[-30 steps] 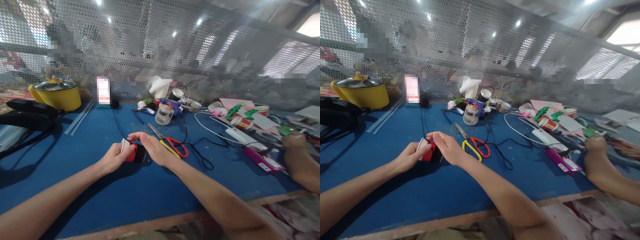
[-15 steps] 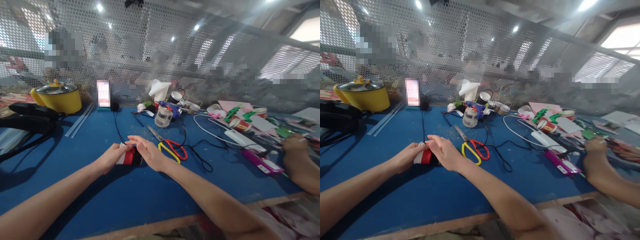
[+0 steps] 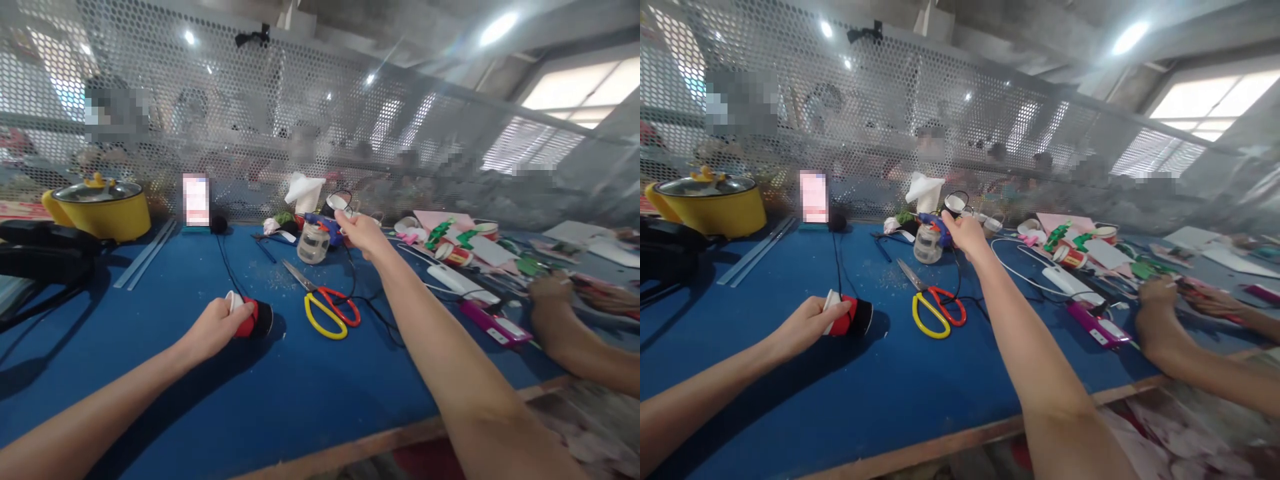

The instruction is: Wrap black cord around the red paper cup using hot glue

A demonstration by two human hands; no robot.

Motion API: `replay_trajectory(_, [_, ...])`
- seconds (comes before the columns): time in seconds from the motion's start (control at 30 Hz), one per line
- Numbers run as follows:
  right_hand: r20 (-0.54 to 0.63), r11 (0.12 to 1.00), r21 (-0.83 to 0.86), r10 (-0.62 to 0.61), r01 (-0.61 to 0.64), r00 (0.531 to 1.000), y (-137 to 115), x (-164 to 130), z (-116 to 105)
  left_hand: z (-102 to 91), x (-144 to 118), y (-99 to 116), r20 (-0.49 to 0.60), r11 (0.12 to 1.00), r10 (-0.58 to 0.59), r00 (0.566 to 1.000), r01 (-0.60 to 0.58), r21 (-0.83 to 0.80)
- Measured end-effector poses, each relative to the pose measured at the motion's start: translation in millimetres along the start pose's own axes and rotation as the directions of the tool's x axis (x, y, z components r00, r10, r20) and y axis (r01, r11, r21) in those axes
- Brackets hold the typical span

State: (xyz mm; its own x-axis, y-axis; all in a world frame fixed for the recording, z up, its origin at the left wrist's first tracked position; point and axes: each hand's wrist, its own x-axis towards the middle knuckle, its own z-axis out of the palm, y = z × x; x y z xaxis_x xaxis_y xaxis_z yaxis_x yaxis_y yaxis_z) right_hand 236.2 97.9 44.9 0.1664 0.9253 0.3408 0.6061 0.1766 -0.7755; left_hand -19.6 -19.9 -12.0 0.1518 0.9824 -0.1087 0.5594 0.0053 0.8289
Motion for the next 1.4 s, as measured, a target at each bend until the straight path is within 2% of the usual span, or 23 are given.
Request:
replay_trajectory(0.17, [0.157, 0.962, 0.169, 0.19, -0.216, 0.969, 7, 10, 14, -0.3, 0, -1, 0.015, 1.0, 0.004, 1.0, -0.004, -0.006])
replay_trajectory(0.33, [0.181, 0.895, 0.303, 0.284, -0.329, 0.941, 7, 8, 22, -0.1, 1, -2, 0.053, 1.0, 0.002, 0.999, -0.002, -0.003])
replay_trajectory(0.43, [0.138, 0.863, 0.389, 0.29, -0.321, 0.947, 6, 6, 25, 0.2, 1, -2, 0.041, 1.0, -0.005, 0.999, 0.005, 0.012])
replay_trajectory(0.57, [0.092, 0.843, 0.484, 0.218, -0.235, 0.972, -4, -3, 23, 0.2, 1, -2, 0.036, 1.0, 0.001, 0.999, -0.001, 0.006])
replay_trajectory(0.63, [0.106, 0.836, 0.513, 0.165, -0.196, 0.981, -13, -16, 19, -0.2, 2, -2, 0.034, 1.0, 0.007, 0.999, -0.006, -0.006])
replay_trajectory(0.7, [0.172, 0.829, 0.527, 0.113, -0.188, 0.979, -23, -34, 17, -0.7, 2, 0, 0.022, 1.0, -0.007, 1.0, 0.007, -0.01])
replay_trajectory(0.77, [0.292, 0.814, 0.536, 0.067, -0.222, 0.954, -29, -55, 17, -1.4, 2, 1, 0.006, 0.999, -0.033, 0.999, 0.034, -0.021])
replay_trajectory(0.87, [0.479, 0.791, 0.544, -0.019, -0.28, 0.877, -30, -84, 20, -2.3, 3, 2, -0.01, 0.994, -0.071, 0.997, 0.07, -0.085])
replay_trajectory(1.03, [0.607, 0.838, 0.465, -0.067, -0.286, 0.792, -23, -107, 18, -2.8, 4, -1, 0.012, 0.962, -0.124, 0.992, 0.123, -0.242])
replay_trajectory(1.2, [0.741, 0.909, 0.34, -0.102, -0.24, 0.664, -26, -115, 9, -1.8, 8, -4, 0.0, 0.951, -0.16, 0.987, 0.155, -0.267])
replay_trajectory(1.27, [0.753, 0.928, 0.3, -0.09, -0.219, 0.652, -28, -118, 7, -1.6, 9, -5, -0.007, 0.954, -0.146, 0.989, 0.139, -0.266])
replay_trajectory(1.4, [0.727, 0.969, 0.215, -0.075, -0.123, 0.682, -29, -123, 7, -1.4, 10, -7, -0.009, 0.965, -0.121, 0.993, 0.115, -0.236])
